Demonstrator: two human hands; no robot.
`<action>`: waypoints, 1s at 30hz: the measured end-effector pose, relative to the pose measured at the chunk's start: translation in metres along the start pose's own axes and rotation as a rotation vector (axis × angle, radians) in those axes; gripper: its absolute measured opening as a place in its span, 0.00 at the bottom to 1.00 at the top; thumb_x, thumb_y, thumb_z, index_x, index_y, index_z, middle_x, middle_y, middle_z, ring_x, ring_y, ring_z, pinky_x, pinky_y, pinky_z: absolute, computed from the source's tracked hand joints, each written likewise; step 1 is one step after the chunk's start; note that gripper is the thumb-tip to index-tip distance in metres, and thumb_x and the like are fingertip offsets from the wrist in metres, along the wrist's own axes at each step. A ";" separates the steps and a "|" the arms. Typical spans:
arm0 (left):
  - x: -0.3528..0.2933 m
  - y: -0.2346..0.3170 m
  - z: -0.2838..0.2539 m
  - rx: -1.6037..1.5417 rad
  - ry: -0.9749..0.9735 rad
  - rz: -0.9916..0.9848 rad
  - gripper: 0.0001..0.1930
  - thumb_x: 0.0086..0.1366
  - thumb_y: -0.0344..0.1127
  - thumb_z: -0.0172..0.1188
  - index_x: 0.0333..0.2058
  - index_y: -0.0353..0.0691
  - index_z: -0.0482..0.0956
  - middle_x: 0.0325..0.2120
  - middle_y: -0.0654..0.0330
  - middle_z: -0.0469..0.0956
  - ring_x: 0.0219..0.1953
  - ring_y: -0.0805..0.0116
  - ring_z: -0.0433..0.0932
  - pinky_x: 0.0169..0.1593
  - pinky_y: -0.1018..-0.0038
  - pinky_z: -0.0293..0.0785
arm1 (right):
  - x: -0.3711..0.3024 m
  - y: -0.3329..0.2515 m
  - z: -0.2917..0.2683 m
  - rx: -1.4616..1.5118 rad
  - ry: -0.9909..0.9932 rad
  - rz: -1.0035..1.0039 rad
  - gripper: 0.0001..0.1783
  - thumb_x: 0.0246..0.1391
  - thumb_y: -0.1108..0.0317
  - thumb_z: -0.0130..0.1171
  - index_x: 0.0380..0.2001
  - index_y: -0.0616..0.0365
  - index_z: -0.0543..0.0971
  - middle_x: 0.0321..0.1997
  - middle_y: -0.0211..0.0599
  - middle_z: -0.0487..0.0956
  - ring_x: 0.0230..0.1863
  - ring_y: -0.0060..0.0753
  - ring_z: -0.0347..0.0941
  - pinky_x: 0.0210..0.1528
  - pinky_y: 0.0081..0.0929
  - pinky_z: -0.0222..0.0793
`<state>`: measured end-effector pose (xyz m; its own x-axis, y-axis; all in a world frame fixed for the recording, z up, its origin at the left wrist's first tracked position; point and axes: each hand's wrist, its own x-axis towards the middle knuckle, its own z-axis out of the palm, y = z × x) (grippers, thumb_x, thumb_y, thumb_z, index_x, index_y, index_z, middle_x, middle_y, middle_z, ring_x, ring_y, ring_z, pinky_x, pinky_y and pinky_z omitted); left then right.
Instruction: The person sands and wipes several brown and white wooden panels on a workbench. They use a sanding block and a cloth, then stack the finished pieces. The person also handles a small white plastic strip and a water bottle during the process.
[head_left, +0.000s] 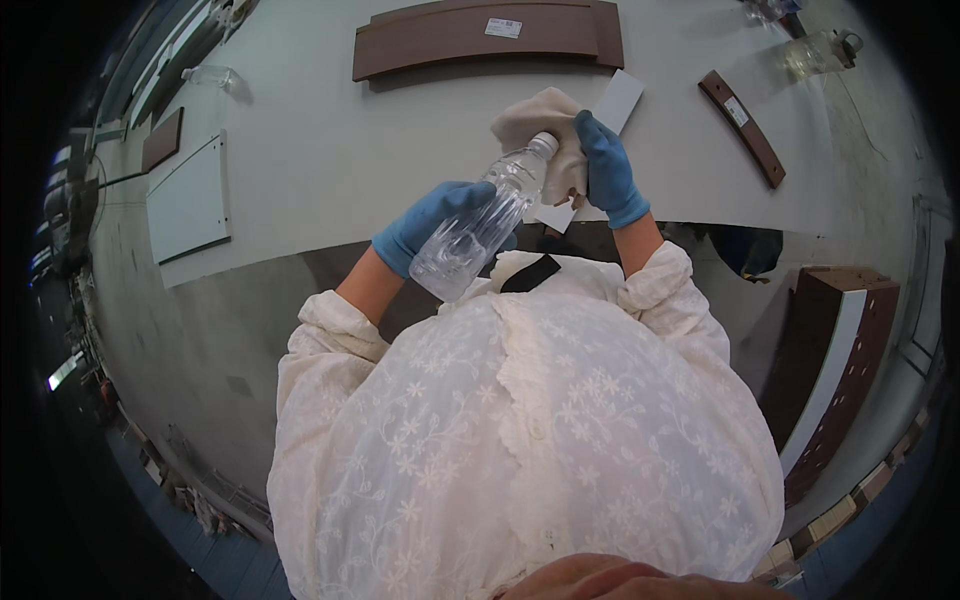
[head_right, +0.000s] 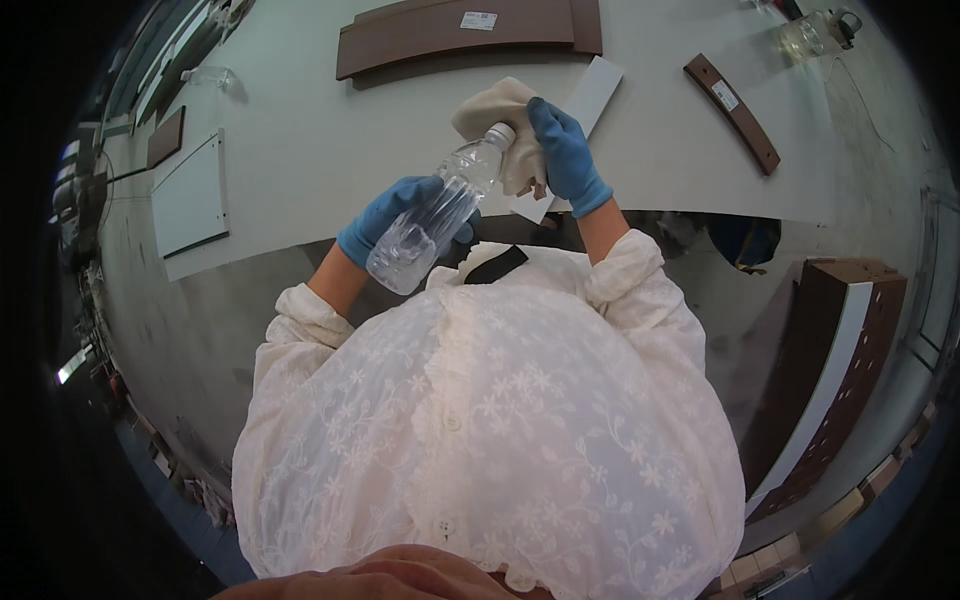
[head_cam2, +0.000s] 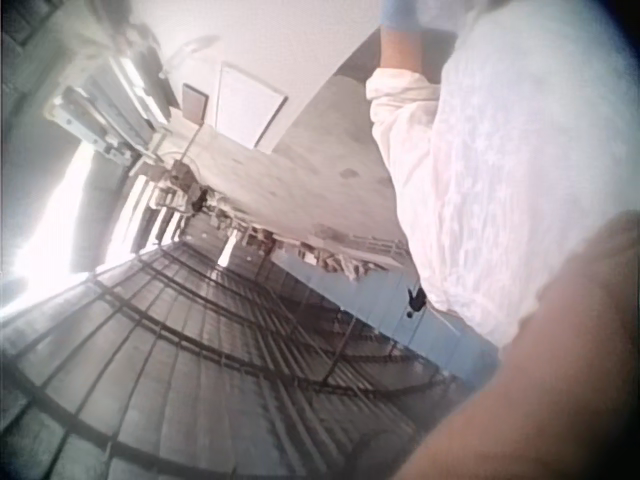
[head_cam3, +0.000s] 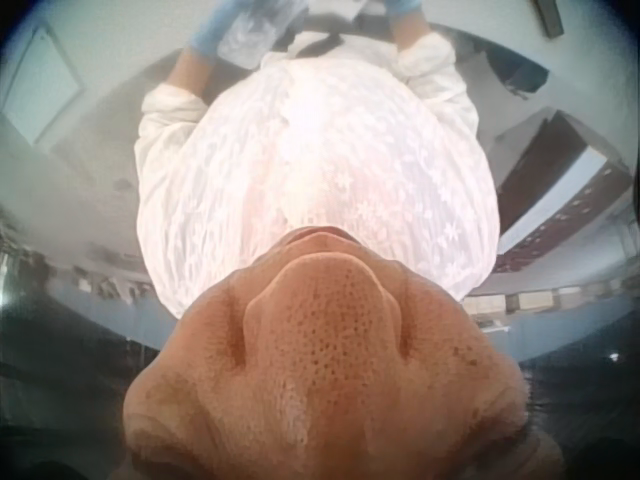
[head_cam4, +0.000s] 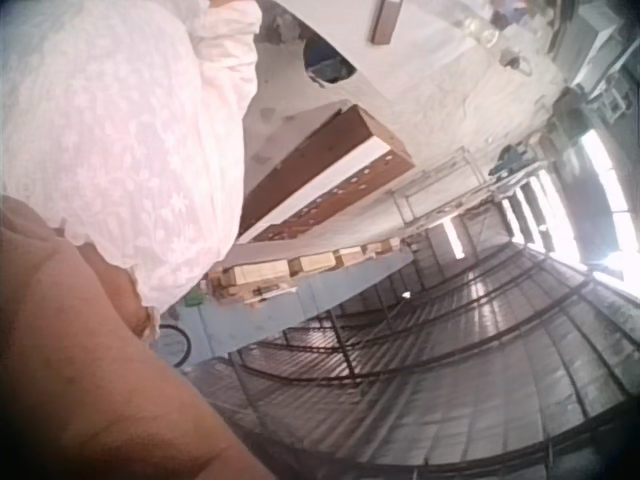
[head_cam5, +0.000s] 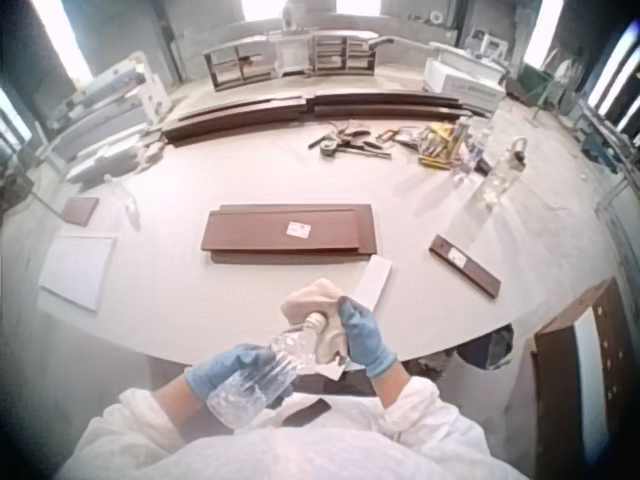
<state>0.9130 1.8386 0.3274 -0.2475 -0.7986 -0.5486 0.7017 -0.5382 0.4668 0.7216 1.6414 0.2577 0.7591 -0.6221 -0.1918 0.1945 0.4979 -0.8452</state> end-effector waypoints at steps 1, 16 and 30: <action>0.002 -0.004 0.001 0.004 -0.003 0.009 0.33 0.67 0.59 0.62 0.50 0.28 0.78 0.36 0.49 0.85 0.33 0.64 0.86 0.36 0.70 0.86 | -0.001 0.000 -0.003 0.009 0.002 0.012 0.31 0.70 0.46 0.55 0.55 0.67 0.77 0.46 0.38 0.82 0.42 0.25 0.80 0.46 0.24 0.79; -0.004 0.003 -0.015 0.518 0.251 -0.068 0.28 0.63 0.47 0.69 0.53 0.29 0.78 0.40 0.55 0.84 0.39 0.69 0.83 0.45 0.72 0.82 | 0.011 0.026 0.009 0.144 -0.024 0.165 0.31 0.71 0.44 0.52 0.55 0.65 0.77 0.48 0.38 0.82 0.44 0.28 0.80 0.47 0.25 0.79; 0.015 0.008 -0.138 0.641 0.734 0.567 0.29 0.54 0.27 0.76 0.55 0.36 0.75 0.47 0.58 0.81 0.48 0.68 0.81 0.51 0.72 0.80 | -0.002 -0.023 -0.091 0.035 0.387 -0.034 0.36 0.68 0.37 0.50 0.59 0.61 0.75 0.49 0.41 0.83 0.43 0.34 0.83 0.45 0.31 0.81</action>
<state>1.0072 1.8594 0.2276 0.5991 -0.7336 -0.3208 0.0628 -0.3563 0.9322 0.6588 1.5760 0.2323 0.4624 -0.8175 -0.3433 0.2416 0.4887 -0.8383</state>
